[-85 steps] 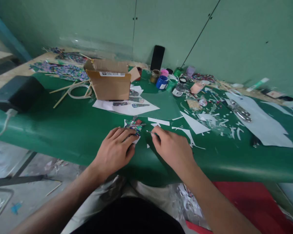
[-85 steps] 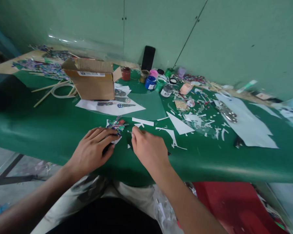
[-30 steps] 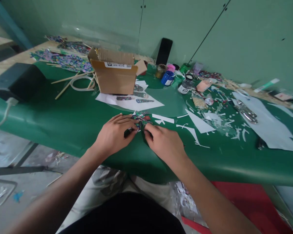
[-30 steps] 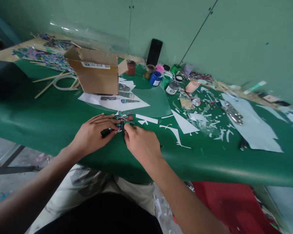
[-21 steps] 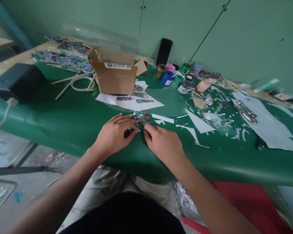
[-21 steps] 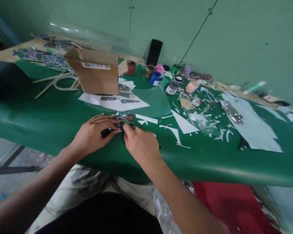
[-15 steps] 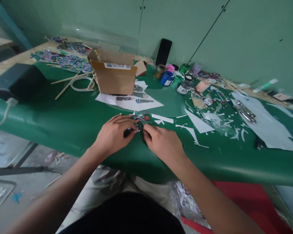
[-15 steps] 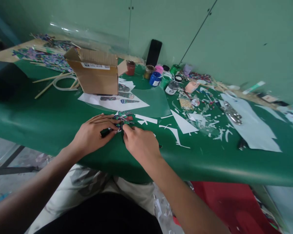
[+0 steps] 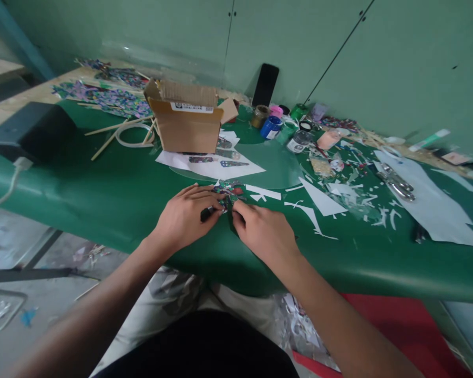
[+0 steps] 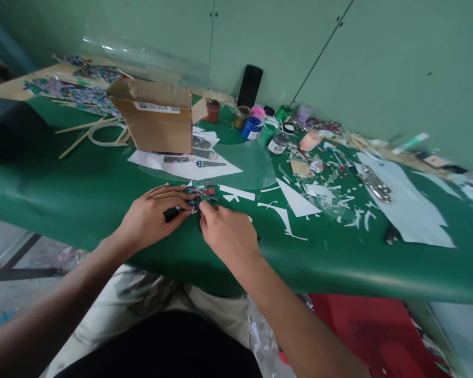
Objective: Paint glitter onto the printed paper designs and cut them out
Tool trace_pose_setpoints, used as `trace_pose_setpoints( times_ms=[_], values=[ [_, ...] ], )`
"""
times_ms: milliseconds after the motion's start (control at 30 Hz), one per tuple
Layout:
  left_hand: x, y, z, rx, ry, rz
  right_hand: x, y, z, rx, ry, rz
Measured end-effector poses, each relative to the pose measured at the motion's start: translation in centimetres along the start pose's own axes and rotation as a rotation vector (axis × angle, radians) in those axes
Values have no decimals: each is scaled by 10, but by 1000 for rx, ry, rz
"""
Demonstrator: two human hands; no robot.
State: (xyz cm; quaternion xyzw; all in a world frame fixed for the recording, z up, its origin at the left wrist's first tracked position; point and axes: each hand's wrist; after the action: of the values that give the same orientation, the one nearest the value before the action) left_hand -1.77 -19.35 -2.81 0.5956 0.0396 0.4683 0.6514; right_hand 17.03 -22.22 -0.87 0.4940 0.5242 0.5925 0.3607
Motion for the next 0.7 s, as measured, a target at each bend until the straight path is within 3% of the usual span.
trace_pose_setpoints(
  times_ms=[433,700],
  values=[
    [0,0,-1,1,4,-6,3,-2,10,-36,110,23],
    [0,0,0,3,-9,8,12,3,21,-112,246,-27]
  ],
)
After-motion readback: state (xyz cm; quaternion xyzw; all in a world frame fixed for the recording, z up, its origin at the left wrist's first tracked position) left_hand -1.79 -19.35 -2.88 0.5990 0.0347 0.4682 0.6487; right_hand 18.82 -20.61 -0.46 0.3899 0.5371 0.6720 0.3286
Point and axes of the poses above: each hand's wrist, its own x-axis towards the middle knuckle, its own y-axis out of the back of the hand, z = x × y, and after that the axes turned 7 degrees about -y, right-handed
